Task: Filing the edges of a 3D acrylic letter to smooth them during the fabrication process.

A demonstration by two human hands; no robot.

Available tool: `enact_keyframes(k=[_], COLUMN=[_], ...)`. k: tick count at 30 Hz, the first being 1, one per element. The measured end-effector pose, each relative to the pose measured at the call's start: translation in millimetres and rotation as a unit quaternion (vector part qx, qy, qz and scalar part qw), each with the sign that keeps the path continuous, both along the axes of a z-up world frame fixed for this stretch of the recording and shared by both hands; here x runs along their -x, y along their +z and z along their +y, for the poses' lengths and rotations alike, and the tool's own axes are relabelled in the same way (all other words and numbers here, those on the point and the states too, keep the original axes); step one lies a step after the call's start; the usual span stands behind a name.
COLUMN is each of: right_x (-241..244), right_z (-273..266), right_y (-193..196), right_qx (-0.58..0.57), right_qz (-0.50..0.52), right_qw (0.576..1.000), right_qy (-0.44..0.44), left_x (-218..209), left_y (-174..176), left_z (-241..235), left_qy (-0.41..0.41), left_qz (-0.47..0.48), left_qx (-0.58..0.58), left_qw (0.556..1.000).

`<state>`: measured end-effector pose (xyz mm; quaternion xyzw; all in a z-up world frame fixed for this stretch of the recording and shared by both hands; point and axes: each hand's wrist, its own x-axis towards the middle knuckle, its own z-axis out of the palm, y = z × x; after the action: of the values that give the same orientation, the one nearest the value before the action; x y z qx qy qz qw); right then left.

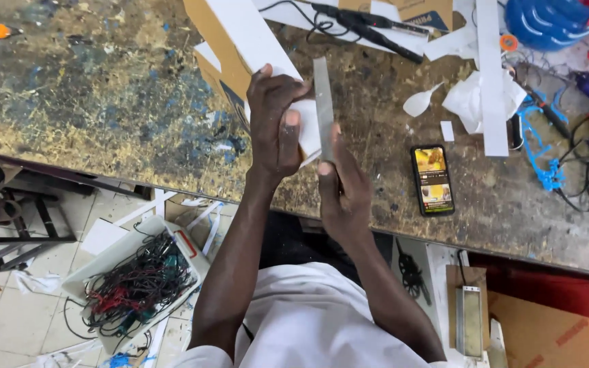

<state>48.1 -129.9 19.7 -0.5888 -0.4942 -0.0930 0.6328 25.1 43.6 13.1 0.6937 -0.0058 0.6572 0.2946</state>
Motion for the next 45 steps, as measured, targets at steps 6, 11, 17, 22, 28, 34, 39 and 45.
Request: enact_keyframes(k=[6, 11, 17, 22, 28, 34, 39, 45], right_x=[0, 6, 1, 13, -5, 14, 16, 13], right_z=[-24, -39, -21, -35, -33, -42, -36, -32], right_y=[1, 15, -3, -2, 5, 7, 33, 14], right_qx=[0.079, 0.086, 0.06, 0.078, 0.079, 0.107, 0.197, 0.129], right_qz=[0.069, 0.092, 0.116, 0.151, 0.123, 0.193, 0.199, 0.167], right_qw=[0.99, 0.989, 0.985, 0.979, 0.985, 0.966, 0.955, 0.973], right_qy=[0.093, 0.081, 0.111, 0.115, 0.095, 0.137, 0.096, 0.093], left_x=[-4, -3, -2, 0, -1, 6, 8, 2], left_y=[6, -2, -9, -9, -19, -1, -11, -2], left_z=[-1, -9, -4, 8, -3, -2, 0, 2], left_qy=[-0.025, -0.106, -0.139, -0.048, -0.213, -0.126, -0.233, -0.181], left_qz=[-0.003, 0.02, 0.013, 0.038, -0.007, 0.034, 0.034, 0.04], left_qx=[0.02, 0.054, 0.079, 0.067, 0.112, 0.082, 0.171, 0.112], left_qw=[0.999, 0.993, 0.987, 0.996, 0.971, 0.988, 0.957, 0.976])
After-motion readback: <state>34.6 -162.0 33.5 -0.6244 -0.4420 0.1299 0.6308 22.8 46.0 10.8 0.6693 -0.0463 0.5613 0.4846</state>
